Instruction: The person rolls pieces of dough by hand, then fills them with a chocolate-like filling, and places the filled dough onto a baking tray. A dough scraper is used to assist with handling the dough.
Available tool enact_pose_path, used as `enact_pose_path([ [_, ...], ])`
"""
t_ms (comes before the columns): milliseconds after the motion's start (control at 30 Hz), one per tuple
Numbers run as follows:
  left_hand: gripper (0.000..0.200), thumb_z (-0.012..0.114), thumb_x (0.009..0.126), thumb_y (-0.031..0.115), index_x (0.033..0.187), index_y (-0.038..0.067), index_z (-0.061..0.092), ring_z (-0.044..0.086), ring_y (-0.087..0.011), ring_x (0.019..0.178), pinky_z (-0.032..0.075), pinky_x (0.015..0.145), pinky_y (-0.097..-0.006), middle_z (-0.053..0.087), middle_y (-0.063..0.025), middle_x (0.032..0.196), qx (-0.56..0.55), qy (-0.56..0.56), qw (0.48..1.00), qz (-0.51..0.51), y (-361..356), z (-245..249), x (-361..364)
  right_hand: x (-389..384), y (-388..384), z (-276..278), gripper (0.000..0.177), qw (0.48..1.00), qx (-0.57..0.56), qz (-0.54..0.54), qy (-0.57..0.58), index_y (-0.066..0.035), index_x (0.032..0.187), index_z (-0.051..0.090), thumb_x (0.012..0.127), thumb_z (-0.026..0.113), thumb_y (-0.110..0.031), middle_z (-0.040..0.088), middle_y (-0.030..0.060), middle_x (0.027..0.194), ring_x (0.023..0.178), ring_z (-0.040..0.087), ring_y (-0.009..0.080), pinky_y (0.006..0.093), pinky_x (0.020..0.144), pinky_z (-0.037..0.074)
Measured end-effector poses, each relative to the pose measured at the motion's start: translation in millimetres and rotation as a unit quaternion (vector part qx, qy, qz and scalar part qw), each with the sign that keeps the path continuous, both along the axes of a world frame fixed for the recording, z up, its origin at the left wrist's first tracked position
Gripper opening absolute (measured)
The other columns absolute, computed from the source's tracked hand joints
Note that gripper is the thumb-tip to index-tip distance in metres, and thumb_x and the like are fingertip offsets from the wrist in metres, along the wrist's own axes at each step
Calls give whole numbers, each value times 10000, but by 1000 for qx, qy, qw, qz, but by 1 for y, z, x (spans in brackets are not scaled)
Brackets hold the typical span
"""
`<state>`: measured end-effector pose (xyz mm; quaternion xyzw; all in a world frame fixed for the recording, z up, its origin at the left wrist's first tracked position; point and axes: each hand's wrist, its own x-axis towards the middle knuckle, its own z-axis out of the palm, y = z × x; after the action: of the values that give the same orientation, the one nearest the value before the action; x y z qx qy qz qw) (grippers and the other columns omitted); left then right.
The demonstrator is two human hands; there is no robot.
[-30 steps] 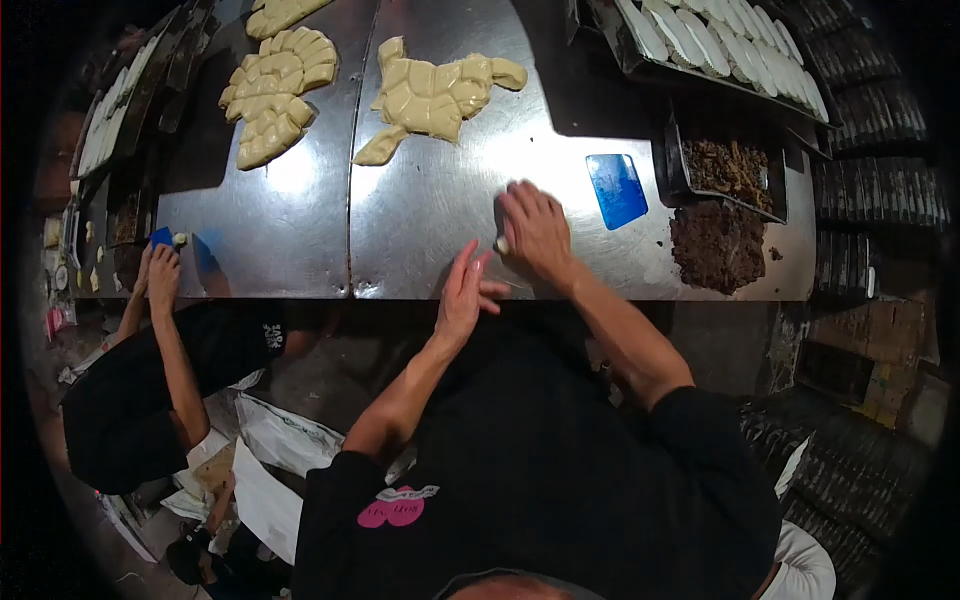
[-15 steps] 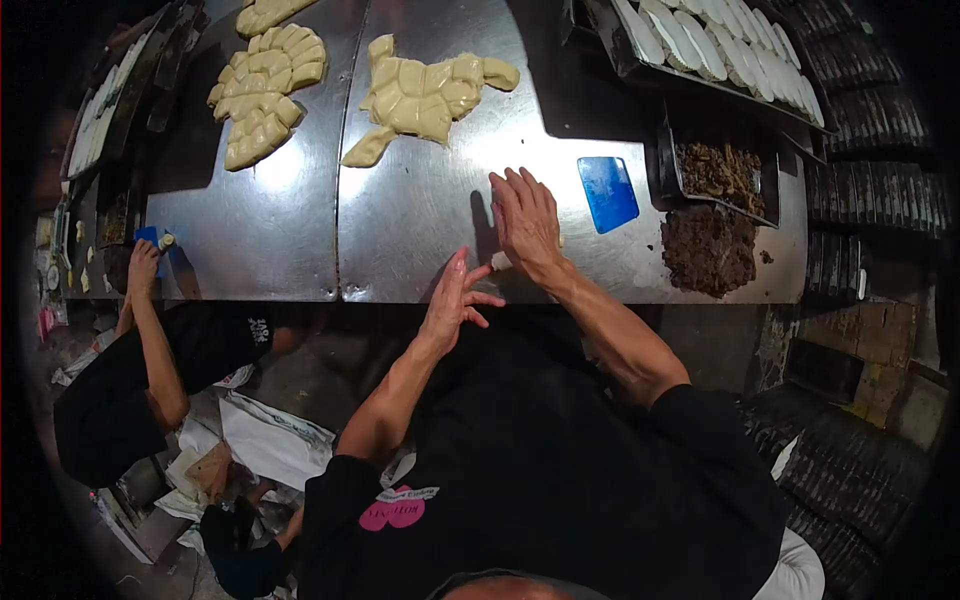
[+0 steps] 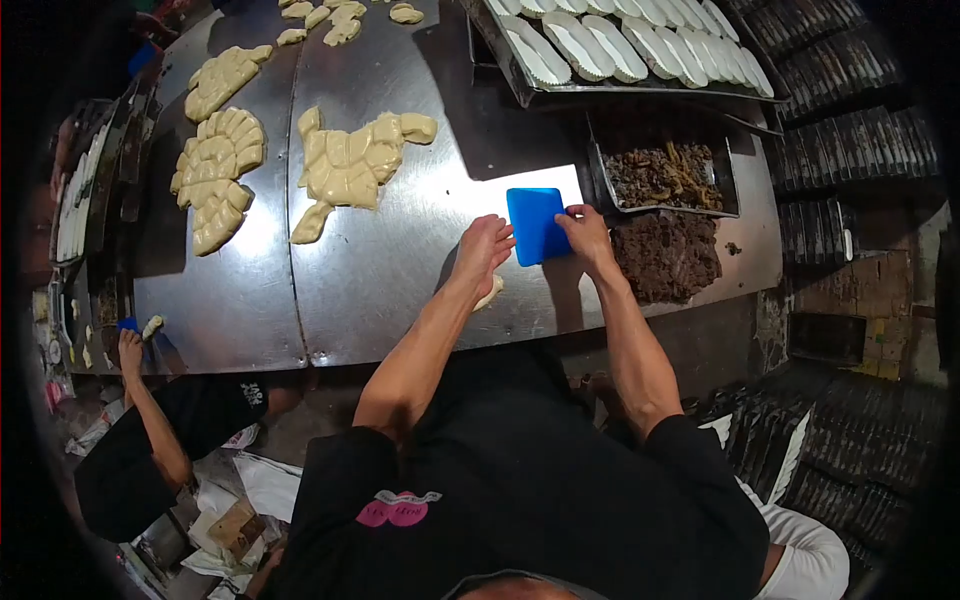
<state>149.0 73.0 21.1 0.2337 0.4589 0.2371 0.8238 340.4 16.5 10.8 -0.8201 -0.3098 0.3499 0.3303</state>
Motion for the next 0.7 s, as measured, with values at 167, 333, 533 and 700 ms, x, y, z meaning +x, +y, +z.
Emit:
enact_pose_path([
  [167, 423, 581, 913, 292, 1253, 62, 481, 556, -218, 1054, 426, 917, -355, 572, -124, 1195, 48, -22, 999, -11, -1, -3, -27, -55, -8, 28, 255, 992, 66, 88, -63, 20, 975, 552, 910, 579, -224, 647, 227, 841, 763, 652, 327, 409, 654, 482],
  [333, 367, 570, 910, 194, 1244, 54, 511, 565, -123, 992, 421, 844, -276, 606, -46, 1109, 165, 110, 975, 96, -34, 19, -149, -140, -39, 82, 549, 922, 280, 217, -155, -77, 1422, 342, 917, 551, -131, 651, 216, 810, 613, 635, 398, 461, 586, 511],
  [533, 324, 528, 929, 164, 1230, 50, 489, 576, -137, 971, 461, 786, -282, 593, -56, 1127, 12, -24, 990, 139, -107, 6, -157, -191, -66, 46, 609, 869, 185, 398, -230, -134, 1461, 314, 901, 524, -23, 653, 159, 1073, 785, 677, 327, 401, 605, 538],
  [700, 394, 543, 931, 192, 1278, 38, 435, 555, -160, 1046, 456, 846, -309, 562, -77, 1195, 31, -27, 992, 122, -106, -1, -158, -179, -59, 45, 752, 857, 248, 370, -262, -181, 1486, 263, 826, 595, -37, 650, 97, 1009, 817, 664, 276, 384, 606, 548],
])
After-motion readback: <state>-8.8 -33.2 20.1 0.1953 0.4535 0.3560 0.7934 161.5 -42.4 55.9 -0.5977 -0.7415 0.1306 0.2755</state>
